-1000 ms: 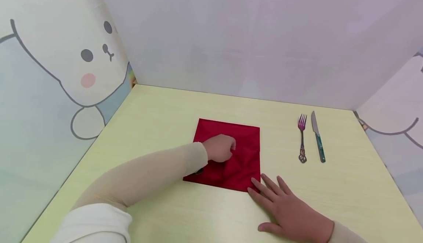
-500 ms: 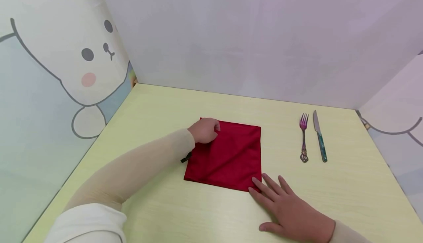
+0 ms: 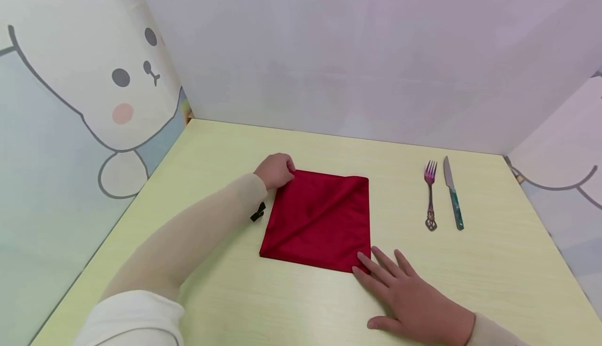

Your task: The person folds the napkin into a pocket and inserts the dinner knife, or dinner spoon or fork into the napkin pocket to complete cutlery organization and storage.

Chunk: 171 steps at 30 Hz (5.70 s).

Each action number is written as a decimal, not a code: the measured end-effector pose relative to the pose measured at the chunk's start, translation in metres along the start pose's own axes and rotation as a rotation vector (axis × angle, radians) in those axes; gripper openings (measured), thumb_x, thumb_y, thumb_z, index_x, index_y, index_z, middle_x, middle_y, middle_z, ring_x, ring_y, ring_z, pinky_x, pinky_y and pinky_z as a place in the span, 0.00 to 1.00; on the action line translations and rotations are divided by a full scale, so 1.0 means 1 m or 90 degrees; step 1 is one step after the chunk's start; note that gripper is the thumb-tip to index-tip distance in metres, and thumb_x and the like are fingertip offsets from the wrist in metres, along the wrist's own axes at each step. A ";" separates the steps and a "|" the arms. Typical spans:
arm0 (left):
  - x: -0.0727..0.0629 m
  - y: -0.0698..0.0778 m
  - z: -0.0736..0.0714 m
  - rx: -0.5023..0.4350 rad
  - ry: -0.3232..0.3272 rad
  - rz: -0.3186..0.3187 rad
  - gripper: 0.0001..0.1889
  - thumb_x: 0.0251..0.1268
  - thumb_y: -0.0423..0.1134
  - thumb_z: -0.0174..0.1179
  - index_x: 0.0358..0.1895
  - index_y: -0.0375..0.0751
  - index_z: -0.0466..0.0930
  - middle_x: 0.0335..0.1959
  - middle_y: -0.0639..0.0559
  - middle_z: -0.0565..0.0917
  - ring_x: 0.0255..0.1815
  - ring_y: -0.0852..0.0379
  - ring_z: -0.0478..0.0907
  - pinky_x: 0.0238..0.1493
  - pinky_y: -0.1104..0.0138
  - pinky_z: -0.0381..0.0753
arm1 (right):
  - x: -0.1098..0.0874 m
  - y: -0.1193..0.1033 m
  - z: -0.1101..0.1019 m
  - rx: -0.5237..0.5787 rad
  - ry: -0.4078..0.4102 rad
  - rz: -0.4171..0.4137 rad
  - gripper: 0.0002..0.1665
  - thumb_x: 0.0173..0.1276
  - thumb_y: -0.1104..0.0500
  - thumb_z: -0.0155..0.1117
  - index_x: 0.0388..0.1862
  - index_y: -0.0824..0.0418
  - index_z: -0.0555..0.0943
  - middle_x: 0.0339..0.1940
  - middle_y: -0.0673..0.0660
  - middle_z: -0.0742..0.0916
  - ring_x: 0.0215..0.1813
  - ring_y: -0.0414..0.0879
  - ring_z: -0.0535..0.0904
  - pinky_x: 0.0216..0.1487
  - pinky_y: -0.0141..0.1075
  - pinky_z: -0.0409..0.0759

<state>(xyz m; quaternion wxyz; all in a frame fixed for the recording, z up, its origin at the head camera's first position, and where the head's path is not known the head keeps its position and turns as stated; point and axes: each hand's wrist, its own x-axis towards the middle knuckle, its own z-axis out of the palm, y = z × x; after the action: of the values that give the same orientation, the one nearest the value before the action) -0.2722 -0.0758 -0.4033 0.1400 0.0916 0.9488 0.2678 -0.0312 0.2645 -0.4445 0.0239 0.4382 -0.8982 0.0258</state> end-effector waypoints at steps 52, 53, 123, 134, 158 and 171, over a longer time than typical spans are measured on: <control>0.023 0.001 0.006 0.009 -0.021 -0.063 0.07 0.74 0.35 0.54 0.42 0.38 0.82 0.39 0.48 0.84 0.39 0.50 0.78 0.45 0.60 0.81 | 0.172 0.200 -0.026 0.480 -0.042 0.377 0.21 0.79 0.52 0.60 0.62 0.63 0.81 0.46 0.59 0.84 0.52 0.54 0.76 0.57 0.47 0.71; 0.023 0.002 0.006 0.010 -0.020 -0.065 0.07 0.74 0.35 0.54 0.42 0.38 0.82 0.39 0.48 0.84 0.39 0.50 0.78 0.45 0.60 0.81 | 0.171 0.201 -0.025 0.483 -0.047 0.377 0.20 0.79 0.52 0.61 0.61 0.63 0.81 0.45 0.59 0.84 0.52 0.54 0.76 0.57 0.47 0.71; -0.084 0.013 0.037 0.486 -0.056 0.269 0.29 0.75 0.54 0.60 0.74 0.47 0.73 0.71 0.48 0.72 0.71 0.49 0.69 0.61 0.57 0.80 | 0.122 0.129 -0.022 0.062 -0.189 0.075 0.55 0.69 0.22 0.53 0.86 0.47 0.55 0.86 0.59 0.53 0.84 0.63 0.44 0.80 0.56 0.50; -0.084 0.022 0.043 0.533 -0.055 0.277 0.27 0.75 0.51 0.58 0.73 0.47 0.73 0.66 0.47 0.75 0.68 0.48 0.71 0.65 0.55 0.76 | 0.111 0.138 -0.018 0.061 -0.175 0.095 0.57 0.67 0.21 0.54 0.86 0.48 0.56 0.85 0.62 0.54 0.84 0.65 0.44 0.80 0.57 0.51; -0.064 0.089 0.083 0.537 -0.200 0.307 0.45 0.73 0.64 0.55 0.84 0.46 0.53 0.84 0.49 0.52 0.84 0.48 0.47 0.79 0.55 0.54 | 0.112 0.141 -0.016 0.100 -0.185 0.110 0.59 0.63 0.21 0.59 0.86 0.45 0.55 0.86 0.59 0.54 0.84 0.64 0.44 0.80 0.57 0.51; -0.141 0.036 0.057 0.483 -0.243 0.304 0.50 0.67 0.67 0.59 0.85 0.48 0.50 0.85 0.50 0.48 0.84 0.43 0.43 0.80 0.50 0.49 | 0.114 0.138 -0.019 0.092 -0.187 0.117 0.59 0.64 0.20 0.58 0.86 0.45 0.55 0.86 0.58 0.53 0.84 0.63 0.44 0.79 0.57 0.53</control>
<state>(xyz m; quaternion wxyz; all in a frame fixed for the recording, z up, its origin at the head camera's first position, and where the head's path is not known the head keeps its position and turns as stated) -0.1179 -0.0527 -0.4005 0.2030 0.3988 0.8894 -0.0938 -0.2097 0.2613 -0.4214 -0.1417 0.3541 -0.9240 0.0283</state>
